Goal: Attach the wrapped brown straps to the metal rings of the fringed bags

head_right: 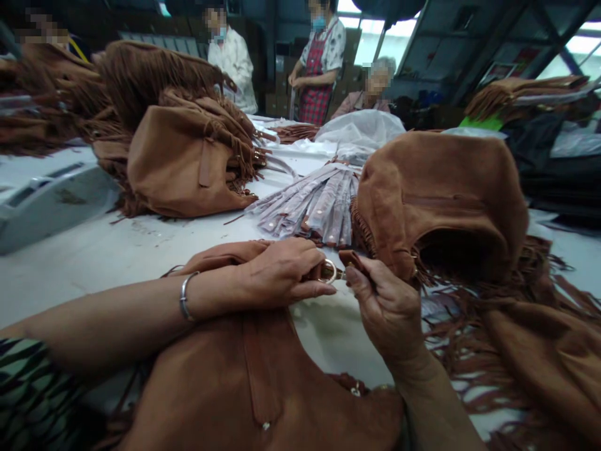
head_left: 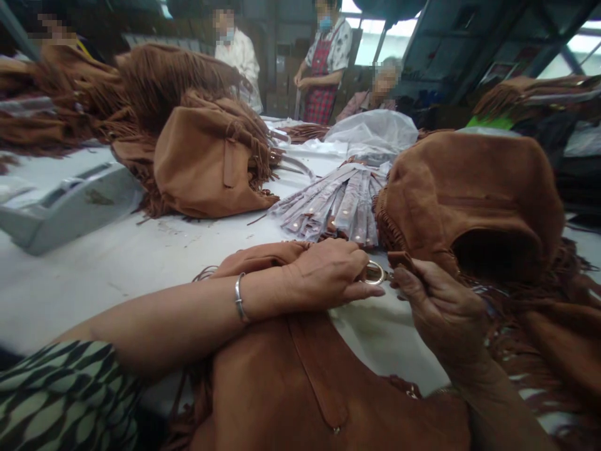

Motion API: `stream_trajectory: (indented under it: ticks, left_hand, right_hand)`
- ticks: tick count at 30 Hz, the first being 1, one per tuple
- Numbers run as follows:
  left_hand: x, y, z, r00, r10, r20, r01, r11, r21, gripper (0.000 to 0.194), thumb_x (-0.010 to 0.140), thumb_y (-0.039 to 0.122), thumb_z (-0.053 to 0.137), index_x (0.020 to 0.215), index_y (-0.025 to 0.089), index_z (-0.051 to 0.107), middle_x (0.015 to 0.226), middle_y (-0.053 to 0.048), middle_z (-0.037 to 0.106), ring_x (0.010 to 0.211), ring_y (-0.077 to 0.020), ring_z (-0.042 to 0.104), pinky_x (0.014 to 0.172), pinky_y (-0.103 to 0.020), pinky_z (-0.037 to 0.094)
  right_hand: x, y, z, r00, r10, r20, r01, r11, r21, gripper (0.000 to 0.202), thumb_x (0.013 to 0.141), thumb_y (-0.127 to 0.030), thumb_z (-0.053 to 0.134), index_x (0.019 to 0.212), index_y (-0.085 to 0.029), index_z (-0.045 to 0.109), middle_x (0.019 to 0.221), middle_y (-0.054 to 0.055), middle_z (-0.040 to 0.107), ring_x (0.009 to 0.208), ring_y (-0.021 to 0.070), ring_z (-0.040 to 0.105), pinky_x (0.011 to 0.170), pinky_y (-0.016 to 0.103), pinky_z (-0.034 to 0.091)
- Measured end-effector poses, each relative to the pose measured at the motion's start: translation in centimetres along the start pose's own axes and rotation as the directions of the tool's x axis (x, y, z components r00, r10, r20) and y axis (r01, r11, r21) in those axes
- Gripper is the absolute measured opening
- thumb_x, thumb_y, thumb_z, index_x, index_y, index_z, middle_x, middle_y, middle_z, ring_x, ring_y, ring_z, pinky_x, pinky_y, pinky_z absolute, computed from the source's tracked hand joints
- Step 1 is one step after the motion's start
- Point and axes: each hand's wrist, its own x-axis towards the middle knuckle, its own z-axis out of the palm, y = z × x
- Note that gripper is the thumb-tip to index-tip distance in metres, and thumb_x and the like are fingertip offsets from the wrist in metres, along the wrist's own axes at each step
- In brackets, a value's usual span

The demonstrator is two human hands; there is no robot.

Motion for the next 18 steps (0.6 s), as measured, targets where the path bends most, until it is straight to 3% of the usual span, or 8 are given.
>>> stream_trajectory:
  ticks: [4, 11, 18]
  left_hand:
    - [-0.17, 0.18, -0.42, 0.999, 0.028, 0.027, -0.030, 0.997, 0.072, 0.042, 0.092, 0.051, 0.043, 0.090, 0.012, 0.057, 0.089, -0.008, 0.058, 0.079, -0.0186, 0.052, 0.072, -0.031, 0.040]
    - [-0.24, -0.53, -0.15, 0.998, 0.051, -0.026, -0.051, 0.999, -0.011, 0.039, 0.091, 0.051, 0.045, 0.093, 0.013, 0.055, 0.091, -0.006, 0.059, 0.080, -0.0184, 0.052, 0.074, -0.031, 0.039]
    - [-0.17, -0.25, -1.11, 0.995, 0.072, 0.076, -0.063, 0.992, -0.111, 0.030, 0.092, 0.043, 0.048, 0.095, 0.013, 0.055, 0.094, -0.005, 0.059, 0.082, -0.0167, 0.052, 0.076, -0.029, 0.039]
  right_hand:
    - [-0.16, 0.23, -0.03, 0.999, -0.031, 0.028, 0.031, 0.999, 0.006, 0.019, 0.087, -0.029, 0.060, 0.101, -0.021, 0.070, 0.076, 0.001, 0.070, 0.058, 0.0132, 0.062, 0.055, 0.023, 0.048]
    - [-0.24, 0.54, -0.14, 0.999, 0.010, 0.051, -0.015, 0.995, 0.096, 0.019, 0.085, -0.027, 0.063, 0.102, -0.024, 0.072, 0.082, -0.001, 0.072, 0.058, 0.0122, 0.063, 0.053, 0.022, 0.050]
    - [-0.21, 0.51, -0.17, 0.998, 0.003, 0.061, -0.008, 0.996, 0.089, 0.017, 0.084, -0.026, 0.065, 0.100, -0.023, 0.072, 0.079, -0.001, 0.072, 0.059, 0.0126, 0.064, 0.057, 0.022, 0.052]
